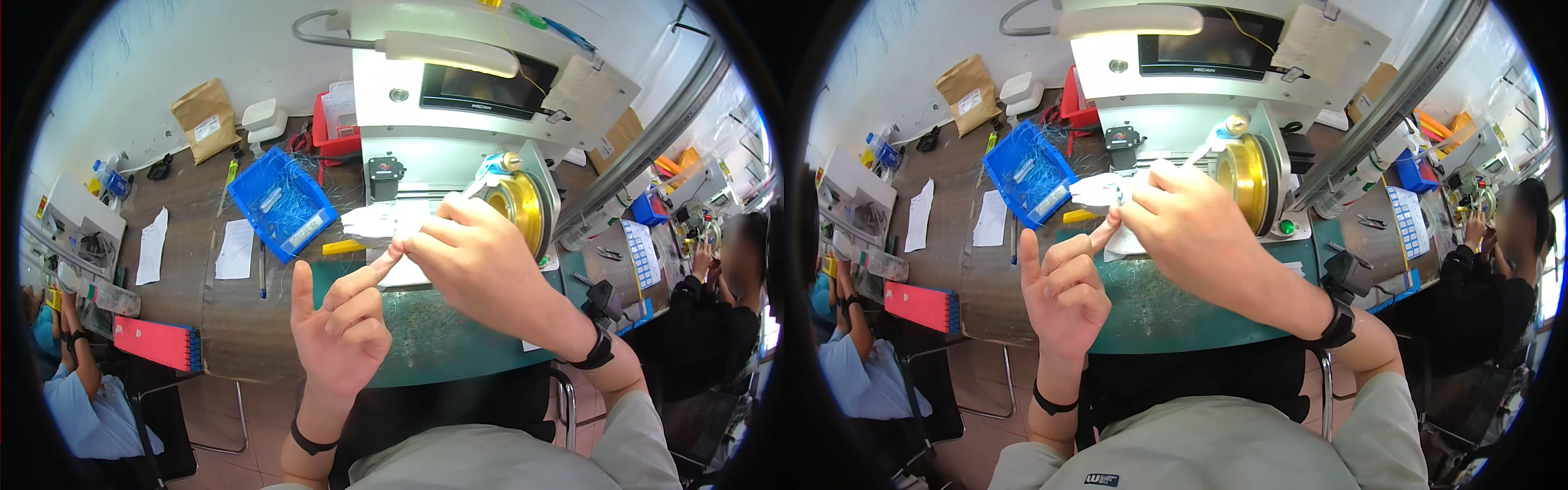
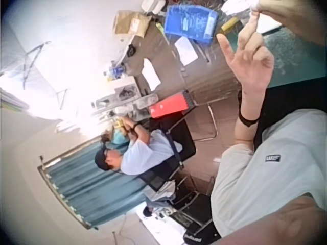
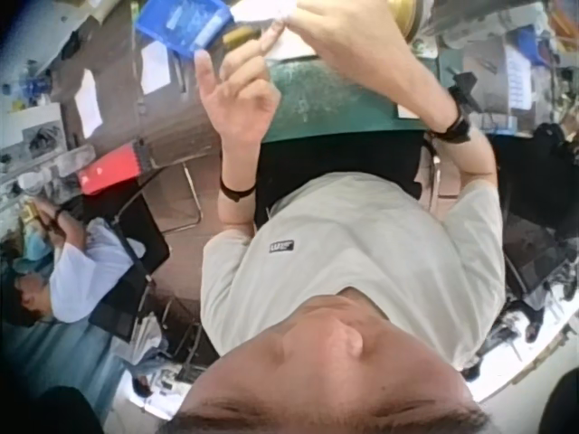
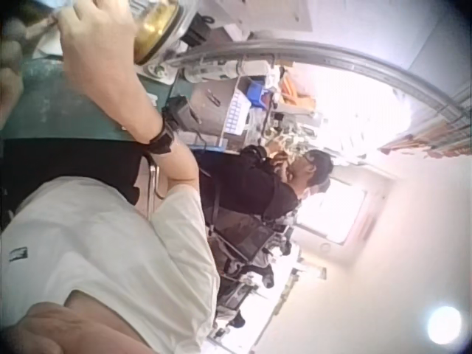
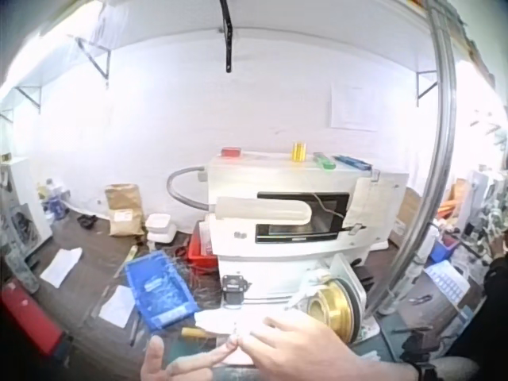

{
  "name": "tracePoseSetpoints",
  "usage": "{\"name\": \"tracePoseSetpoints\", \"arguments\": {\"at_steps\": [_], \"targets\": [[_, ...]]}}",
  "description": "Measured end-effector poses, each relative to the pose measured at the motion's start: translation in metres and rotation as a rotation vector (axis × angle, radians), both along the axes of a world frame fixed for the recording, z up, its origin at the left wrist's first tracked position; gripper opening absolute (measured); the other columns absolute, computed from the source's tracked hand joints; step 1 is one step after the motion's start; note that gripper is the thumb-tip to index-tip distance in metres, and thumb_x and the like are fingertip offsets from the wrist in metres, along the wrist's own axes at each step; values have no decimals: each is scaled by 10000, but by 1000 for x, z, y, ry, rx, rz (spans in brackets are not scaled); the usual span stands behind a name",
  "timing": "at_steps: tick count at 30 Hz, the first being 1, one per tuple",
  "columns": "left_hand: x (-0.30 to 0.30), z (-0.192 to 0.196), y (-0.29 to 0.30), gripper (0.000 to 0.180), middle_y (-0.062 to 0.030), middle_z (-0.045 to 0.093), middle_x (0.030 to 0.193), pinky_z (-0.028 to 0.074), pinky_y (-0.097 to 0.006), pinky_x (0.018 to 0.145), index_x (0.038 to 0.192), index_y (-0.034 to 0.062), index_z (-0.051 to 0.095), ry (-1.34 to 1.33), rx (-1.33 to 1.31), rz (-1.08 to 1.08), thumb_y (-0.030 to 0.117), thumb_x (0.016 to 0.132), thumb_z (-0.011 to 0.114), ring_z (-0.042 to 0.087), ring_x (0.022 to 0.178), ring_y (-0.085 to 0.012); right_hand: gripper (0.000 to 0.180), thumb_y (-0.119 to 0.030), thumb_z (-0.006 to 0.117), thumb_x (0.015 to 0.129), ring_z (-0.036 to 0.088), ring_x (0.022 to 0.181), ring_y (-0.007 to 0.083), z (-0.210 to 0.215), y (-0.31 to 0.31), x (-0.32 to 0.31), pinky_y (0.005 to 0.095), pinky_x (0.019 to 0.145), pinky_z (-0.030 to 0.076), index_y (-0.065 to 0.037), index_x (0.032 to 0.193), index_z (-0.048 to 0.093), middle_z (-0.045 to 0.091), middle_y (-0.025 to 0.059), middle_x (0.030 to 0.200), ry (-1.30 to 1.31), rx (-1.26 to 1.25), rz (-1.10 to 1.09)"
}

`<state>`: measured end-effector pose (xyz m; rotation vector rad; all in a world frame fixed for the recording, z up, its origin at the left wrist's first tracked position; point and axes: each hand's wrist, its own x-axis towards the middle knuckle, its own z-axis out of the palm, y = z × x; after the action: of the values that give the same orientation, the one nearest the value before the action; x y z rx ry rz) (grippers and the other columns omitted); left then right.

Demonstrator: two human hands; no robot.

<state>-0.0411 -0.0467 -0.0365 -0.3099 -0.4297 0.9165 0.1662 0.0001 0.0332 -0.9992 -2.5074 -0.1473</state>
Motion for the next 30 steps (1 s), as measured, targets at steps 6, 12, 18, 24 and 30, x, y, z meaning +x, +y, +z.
{"name": "tracePoseSetpoints", "arguments": {"at_steps": [6,12,18,24,30], "targets": [[4,12,-8,849,6,532,908,383,-225,618,1666,-32,220,1127,464,506,473,1097,596,500,753,-71,236,-61,752,805,684,1058,242,-5,26,6,368,843,584,-68,1040,734,763,17,1131,14,142,96],[-4,11,-1,299,2,577,961,385,-205,659,1232,6,728,1904,788,1028,223,1125,553,499,773,-47,246,-43,716,773,653,1064,247,-9,36,6,382,860,571,-57,1018,699,719,35,1092,-93,31,157],[1,41,44,185,-38,623,954,440,-261,680,1121,12,770,2181,1049,1343,91,1052,619,569,812,-103,226,10,712,808,680,977,271,-15,10,19,378,821,575,-54,1024,716,733,63,1072,0,83,67],[40,59,106,154,-80,699,922,512,-321,729,1058,51,805,2412,1462,1328,169,984,739,651,795,-203,186,45,702,939,690,856,212,-51,-67,19,319,740,549,-35,1102,744,748,97,1052,681,-250,-98],[37,51,101,105,-71,681,863,537,-355,751,938,59,786,2379,1707,1271,147,891,819,678,827,-239,308,-259,541,1147,645,853,80,-70,-52,-3,237,788,514,-29,1322,648,709,57,1271,1528,-1261,-131]]}}
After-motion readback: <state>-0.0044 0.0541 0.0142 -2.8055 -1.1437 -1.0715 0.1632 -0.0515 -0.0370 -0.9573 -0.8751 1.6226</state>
